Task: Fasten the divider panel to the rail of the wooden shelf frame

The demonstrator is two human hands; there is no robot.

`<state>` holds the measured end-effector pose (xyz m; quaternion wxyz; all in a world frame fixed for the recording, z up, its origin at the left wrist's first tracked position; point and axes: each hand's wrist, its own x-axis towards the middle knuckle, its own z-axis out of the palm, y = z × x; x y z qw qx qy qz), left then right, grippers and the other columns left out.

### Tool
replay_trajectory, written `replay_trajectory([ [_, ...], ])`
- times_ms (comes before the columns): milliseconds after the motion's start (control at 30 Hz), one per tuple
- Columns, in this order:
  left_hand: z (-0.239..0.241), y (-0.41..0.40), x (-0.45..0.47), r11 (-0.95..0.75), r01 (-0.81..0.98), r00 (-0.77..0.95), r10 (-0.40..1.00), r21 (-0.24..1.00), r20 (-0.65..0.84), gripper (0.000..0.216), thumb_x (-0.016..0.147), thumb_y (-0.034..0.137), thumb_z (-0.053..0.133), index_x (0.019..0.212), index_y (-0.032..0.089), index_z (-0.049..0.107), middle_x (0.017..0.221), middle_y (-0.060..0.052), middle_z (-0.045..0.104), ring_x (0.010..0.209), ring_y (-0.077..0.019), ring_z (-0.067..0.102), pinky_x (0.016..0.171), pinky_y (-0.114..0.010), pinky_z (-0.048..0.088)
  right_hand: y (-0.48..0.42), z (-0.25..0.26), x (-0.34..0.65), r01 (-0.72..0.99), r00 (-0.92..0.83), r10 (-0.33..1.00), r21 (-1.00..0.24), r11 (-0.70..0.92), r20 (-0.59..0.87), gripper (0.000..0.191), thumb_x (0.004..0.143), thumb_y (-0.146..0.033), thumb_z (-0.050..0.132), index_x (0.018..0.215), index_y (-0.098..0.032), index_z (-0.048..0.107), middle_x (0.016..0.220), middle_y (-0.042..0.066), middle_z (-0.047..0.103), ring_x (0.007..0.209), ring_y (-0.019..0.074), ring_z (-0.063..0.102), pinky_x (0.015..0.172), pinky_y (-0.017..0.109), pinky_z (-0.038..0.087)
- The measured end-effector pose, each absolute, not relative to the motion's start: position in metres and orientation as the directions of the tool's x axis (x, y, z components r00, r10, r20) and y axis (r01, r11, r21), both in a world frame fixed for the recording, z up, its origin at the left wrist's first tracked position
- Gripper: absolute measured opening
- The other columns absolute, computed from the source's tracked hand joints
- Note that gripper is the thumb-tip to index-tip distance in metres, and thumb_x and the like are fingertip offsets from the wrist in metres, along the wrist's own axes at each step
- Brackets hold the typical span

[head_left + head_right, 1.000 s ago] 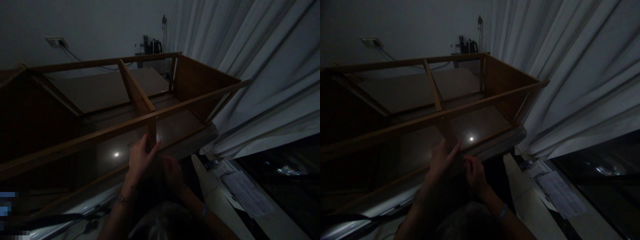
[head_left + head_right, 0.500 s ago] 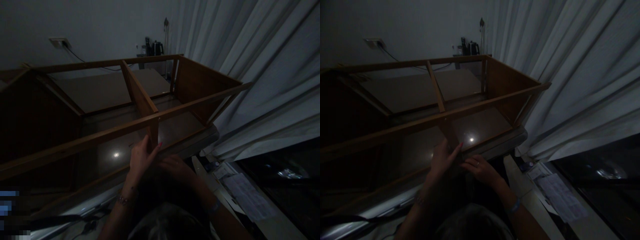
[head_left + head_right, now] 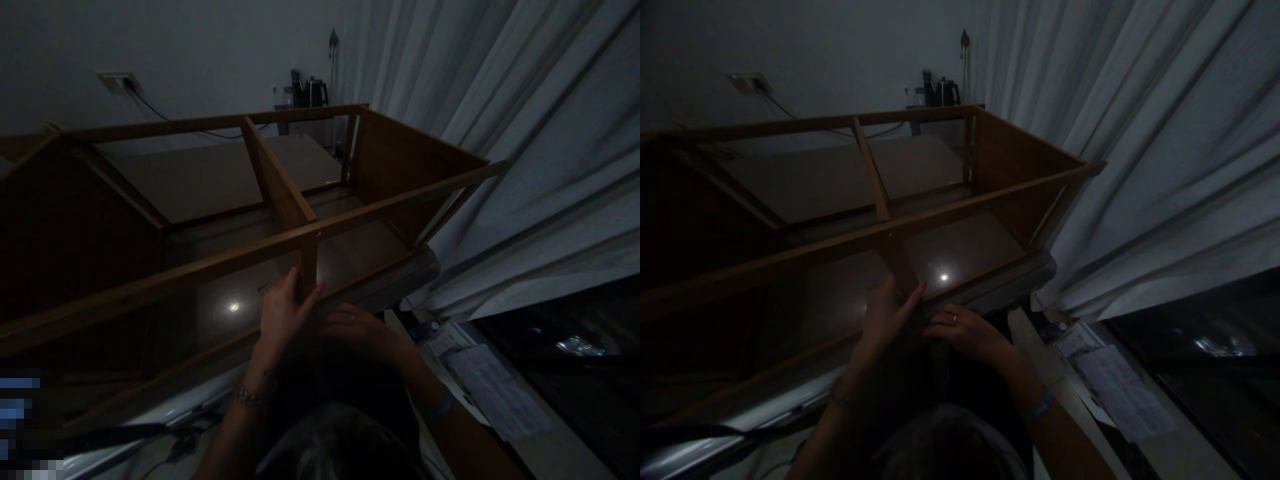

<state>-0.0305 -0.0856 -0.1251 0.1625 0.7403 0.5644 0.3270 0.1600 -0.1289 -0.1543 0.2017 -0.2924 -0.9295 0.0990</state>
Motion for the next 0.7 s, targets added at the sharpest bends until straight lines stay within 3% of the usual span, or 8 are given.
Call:
replay_trajectory([
  [233, -0.125, -0.086, -0.031, -0.311, 0.727, 0.157, 0.943, 0.612, 0.293, 0.038, 0.085, 0.056, 0.048, 0.094, 0.020, 0.054, 0.079, -0.003, 0.065, 0.069, -0.0165, 0.061, 0.059, -0.026, 0.043, -0.115, -0.149, 0.163, 0.446, -0.802, 0.490, -0.203, 0.872, 0.342, 0.017, 0.089, -0.013, 0.056, 0.103, -0.022, 0.062, 0.090, 0.001, 0.065, 0.093, 0.0146, 0.056, 0.082, 0.028, 0.050],
  [467, -0.127, -0.085, -0.031, -0.310, 0.742, 0.144, 0.940, 0.594, 0.311, 0.038, 0.084, 0.057, 0.048, 0.092, 0.020, 0.054, 0.075, -0.003, 0.064, 0.066, -0.0166, 0.061, 0.057, -0.026, 0.042, -0.109, -0.158, 0.156, 0.394, -0.837, 0.402, -0.102, 0.913, 0.372, 0.011, 0.095, -0.020, 0.050, 0.097, -0.022, 0.060, 0.088, 0.001, 0.063, 0.092, 0.0142, 0.054, 0.081, 0.028, 0.048],
  [600, -0.126, -0.085, -0.031, -0.313, 0.748, 0.151, 0.939, 0.585, 0.310, 0.037, 0.085, 0.056, 0.048, 0.094, 0.020, 0.054, 0.079, -0.004, 0.066, 0.069, -0.0177, 0.062, 0.059, -0.026, 0.043, -0.115, -0.173, 0.147, 0.423, -0.773, 0.406, -0.081, 0.903, 0.487, 0.011, 0.095, -0.021, 0.049, 0.092, -0.021, 0.060, 0.078, 0.000, 0.063, 0.081, 0.0140, 0.056, 0.074, 0.028, 0.047],
  [700, -0.124, -0.085, -0.031, -0.317, 0.744, 0.163, 0.940, 0.588, 0.300, 0.038, 0.085, 0.056, 0.048, 0.095, 0.020, 0.054, 0.079, -0.004, 0.066, 0.069, -0.0178, 0.062, 0.059, -0.026, 0.043, -0.122, -0.186, 0.140, 0.534, -0.650, 0.468, -0.078, 0.842, 0.598, 0.010, 0.094, -0.024, 0.052, 0.089, -0.022, 0.060, 0.069, -0.002, 0.062, 0.069, 0.0138, 0.056, 0.067, 0.028, 0.046],
])
